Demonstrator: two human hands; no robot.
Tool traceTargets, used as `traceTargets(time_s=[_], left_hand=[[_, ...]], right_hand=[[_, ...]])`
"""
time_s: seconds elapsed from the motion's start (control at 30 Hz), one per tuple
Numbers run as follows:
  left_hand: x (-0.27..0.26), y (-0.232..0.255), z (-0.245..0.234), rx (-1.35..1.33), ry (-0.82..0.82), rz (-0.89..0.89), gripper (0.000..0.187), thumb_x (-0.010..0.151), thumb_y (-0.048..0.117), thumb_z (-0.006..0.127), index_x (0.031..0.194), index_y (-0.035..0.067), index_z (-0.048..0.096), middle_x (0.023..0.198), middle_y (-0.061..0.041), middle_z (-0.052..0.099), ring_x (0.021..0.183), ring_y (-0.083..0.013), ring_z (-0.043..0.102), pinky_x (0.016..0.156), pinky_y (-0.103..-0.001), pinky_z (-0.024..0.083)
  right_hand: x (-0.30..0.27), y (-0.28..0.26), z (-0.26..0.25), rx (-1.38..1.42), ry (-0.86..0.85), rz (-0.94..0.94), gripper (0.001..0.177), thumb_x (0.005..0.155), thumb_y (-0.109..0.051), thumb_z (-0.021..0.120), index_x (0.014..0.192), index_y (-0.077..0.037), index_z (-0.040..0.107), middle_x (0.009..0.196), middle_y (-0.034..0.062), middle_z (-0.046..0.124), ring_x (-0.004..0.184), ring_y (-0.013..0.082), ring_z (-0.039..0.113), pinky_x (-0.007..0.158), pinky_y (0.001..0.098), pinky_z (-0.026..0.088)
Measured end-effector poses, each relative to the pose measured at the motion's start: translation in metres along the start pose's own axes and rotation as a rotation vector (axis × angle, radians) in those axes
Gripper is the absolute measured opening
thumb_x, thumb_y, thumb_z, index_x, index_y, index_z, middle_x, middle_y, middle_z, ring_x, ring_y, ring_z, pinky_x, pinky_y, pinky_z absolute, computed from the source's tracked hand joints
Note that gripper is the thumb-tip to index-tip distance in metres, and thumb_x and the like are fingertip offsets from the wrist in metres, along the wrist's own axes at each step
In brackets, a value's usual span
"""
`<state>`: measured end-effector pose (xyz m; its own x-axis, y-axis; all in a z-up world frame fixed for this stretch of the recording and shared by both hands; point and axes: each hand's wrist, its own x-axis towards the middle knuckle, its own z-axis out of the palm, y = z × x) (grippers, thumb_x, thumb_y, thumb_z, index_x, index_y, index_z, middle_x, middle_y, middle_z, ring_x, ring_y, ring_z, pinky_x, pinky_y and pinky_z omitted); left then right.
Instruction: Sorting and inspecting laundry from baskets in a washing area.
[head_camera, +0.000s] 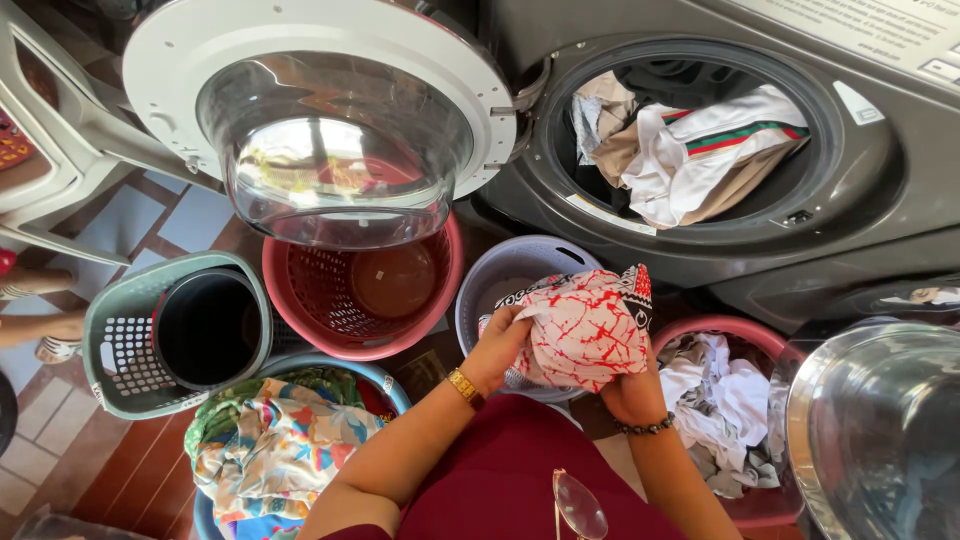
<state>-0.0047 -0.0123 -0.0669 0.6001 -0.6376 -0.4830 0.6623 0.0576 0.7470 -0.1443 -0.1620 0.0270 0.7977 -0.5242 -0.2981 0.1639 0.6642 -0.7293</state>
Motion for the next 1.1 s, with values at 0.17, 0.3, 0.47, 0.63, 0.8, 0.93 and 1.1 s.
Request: traceTargets(time_s=[0.17,0.3,0.47,0.63,0.8,0.93,1.1], left_hand=[[-0.032,0.061,0.038,-0.176,-0.087,-0.233,0.045,0.098,0.028,0.056,0.14,0.012,0.052,0.124,-0.007,0.068,0.11,-0.0173,0.066,0.1,-0.036,0.051],[-0.02,0.053,0.021,-0.55,-0.337,-0.396,0.046,0.103,0.029,0.053,0.138,-0.001,0.058,0.131,-0.016,0.068,0.118,-0.0266,0.067,0.107,-0.042,0.051],[-0.031,0.082,0.029,-0.432,-0.258,-0.248,0.041,0.098,0.019,0.05,0.135,0.004,0.059,0.13,-0.014,0.068,0.119,-0.0253,0.066,0.109,-0.043,0.05],[-0.021,0.056,0.019,-0.593,-0.312,-0.389,0.043,0.098,0.02,0.048,0.132,-0.003,0.061,0.13,-0.017,0.069,0.12,-0.0284,0.066,0.109,-0.044,0.05],[-0.021,0.01,0.015,-0.684,-0.555,-0.55,0.041,0.104,0.021,0.049,0.136,-0.003,0.06,0.133,-0.018,0.068,0.124,-0.029,0.064,0.115,-0.045,0.046],[-0.025,-0.014,0.031,-0.715,-0.575,-0.627,0.042,0.108,0.025,0.049,0.139,-0.002,0.059,0.136,-0.018,0.066,0.127,-0.0297,0.062,0.117,-0.046,0.044],[-0.023,-0.035,0.055,-0.818,-0.569,-0.767,0.051,0.106,0.039,0.048,0.141,0.003,0.057,0.14,-0.015,0.065,0.13,-0.0313,0.06,0.117,-0.048,0.039]], right_hand=[[-0.006,0.022,-0.013,0.221,-0.119,0.212,0.052,0.101,-0.031,0.054,0.146,-0.005,0.049,0.141,0.0138,0.061,0.125,0.0304,0.062,0.105,0.0503,0.051],[-0.006,0.027,-0.019,0.23,-0.124,0.34,0.052,0.099,-0.032,0.056,0.144,-0.005,0.051,0.139,0.0138,0.062,0.124,0.0304,0.063,0.103,0.0502,0.052],[-0.008,0.022,-0.03,0.019,-0.033,0.285,0.05,0.097,-0.018,0.062,0.144,-0.005,0.051,0.139,0.0125,0.062,0.123,0.0284,0.062,0.101,0.0478,0.054],[-0.02,0.041,-0.055,-0.185,-0.029,0.167,0.061,0.09,-0.007,0.067,0.147,-0.01,0.045,0.14,0.0081,0.059,0.125,0.023,0.061,0.101,0.0443,0.053],[-0.025,0.037,-0.083,-0.104,0.007,0.097,0.064,0.09,-0.009,0.067,0.15,-0.009,0.044,0.145,0.0088,0.057,0.129,0.025,0.057,0.106,0.0471,0.049],[-0.038,0.026,-0.103,-0.044,0.028,0.066,0.067,0.09,-0.011,0.068,0.153,-0.009,0.044,0.148,0.0093,0.055,0.133,0.0266,0.055,0.109,0.0493,0.045],[-0.052,0.003,-0.131,0.02,0.038,0.069,0.071,0.09,-0.013,0.069,0.155,-0.008,0.042,0.152,0.01,0.053,0.138,0.0285,0.052,0.114,0.0521,0.041]])
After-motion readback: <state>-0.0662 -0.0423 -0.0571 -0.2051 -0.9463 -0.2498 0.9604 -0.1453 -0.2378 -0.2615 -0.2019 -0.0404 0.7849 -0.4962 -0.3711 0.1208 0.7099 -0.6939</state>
